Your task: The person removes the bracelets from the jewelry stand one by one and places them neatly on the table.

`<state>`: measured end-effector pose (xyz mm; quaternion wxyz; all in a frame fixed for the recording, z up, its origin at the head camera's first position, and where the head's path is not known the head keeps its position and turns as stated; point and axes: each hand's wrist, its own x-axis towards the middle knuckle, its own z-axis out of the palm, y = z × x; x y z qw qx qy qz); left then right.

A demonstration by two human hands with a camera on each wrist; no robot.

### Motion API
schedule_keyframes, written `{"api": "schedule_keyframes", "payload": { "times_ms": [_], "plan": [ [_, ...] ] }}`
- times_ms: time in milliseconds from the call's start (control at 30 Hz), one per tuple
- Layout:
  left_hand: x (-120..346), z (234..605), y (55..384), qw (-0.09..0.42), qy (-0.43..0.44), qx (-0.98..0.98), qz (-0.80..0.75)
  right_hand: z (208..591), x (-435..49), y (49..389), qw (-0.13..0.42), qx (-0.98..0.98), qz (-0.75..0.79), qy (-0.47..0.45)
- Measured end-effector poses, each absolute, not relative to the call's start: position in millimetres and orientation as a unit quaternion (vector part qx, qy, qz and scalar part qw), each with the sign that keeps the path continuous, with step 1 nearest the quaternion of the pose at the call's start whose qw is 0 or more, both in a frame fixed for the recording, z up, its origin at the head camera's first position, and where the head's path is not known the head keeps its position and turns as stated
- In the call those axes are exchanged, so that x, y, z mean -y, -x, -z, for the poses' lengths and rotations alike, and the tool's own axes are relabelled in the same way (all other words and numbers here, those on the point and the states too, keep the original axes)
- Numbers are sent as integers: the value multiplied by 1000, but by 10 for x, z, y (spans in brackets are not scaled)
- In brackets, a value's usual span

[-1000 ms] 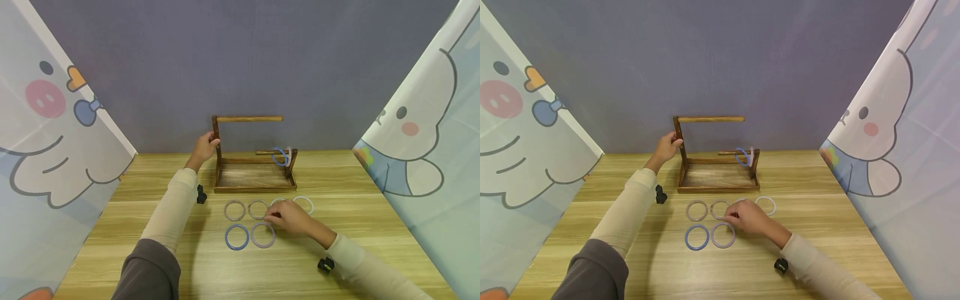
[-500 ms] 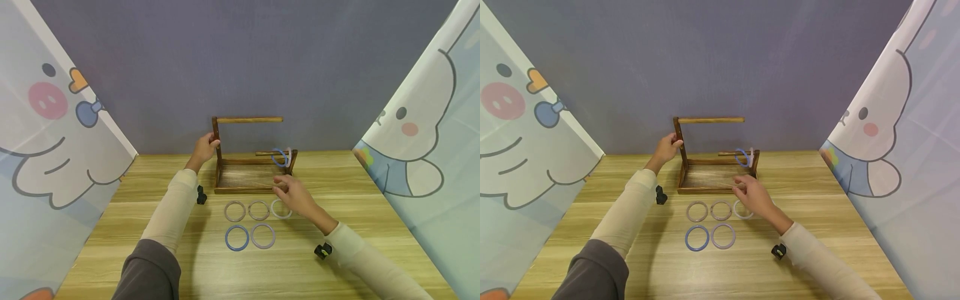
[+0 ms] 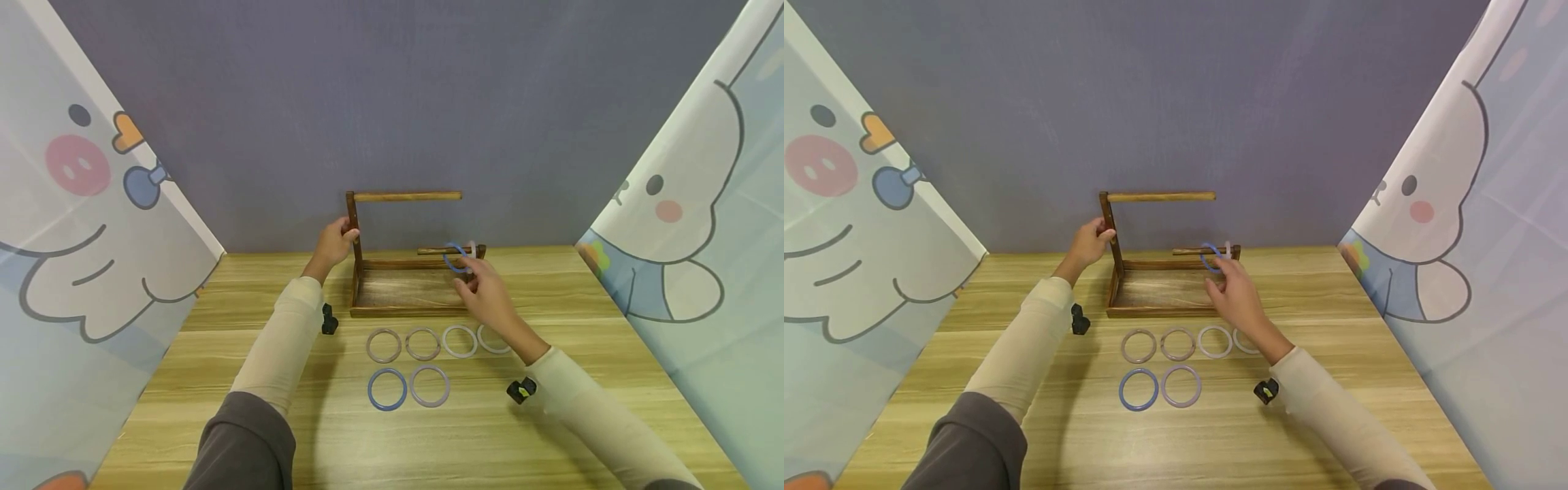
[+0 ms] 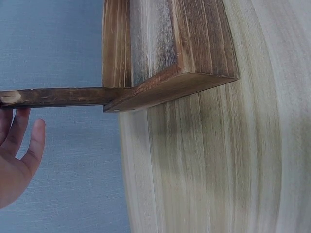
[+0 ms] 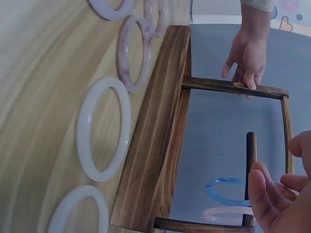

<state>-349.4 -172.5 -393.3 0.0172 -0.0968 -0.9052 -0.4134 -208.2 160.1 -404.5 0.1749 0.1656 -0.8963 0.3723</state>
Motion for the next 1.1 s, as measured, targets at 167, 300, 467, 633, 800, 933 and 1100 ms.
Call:
{"api": "schedule_keyframes", "payload": {
  "times_ms": [167,300,467,633,800,933,1100],
  "plan": [
    [1721,3938,3496,15,93,901,424,4000,-1593,2149,190,903,-353,-155],
    [1714,3932,3489,15,92,902,422,3986,-1583,2200,187,912,-336,-139],
    [1706,3929,3481,12,92,903,419,3992,-1582,2252,179,921,-324,-121],
    [1713,3925,3478,11,90,902,422,4002,-1569,2295,191,922,-320,-108],
    [1724,3923,3484,14,92,902,421,4012,-1547,2327,198,923,-317,-97],
    [1722,3931,3492,15,92,902,421,4028,-1536,2358,204,924,-309,-93],
    [1717,3938,3497,17,93,903,419,4045,-1538,2388,217,922,-308,-92]
  ]
}}
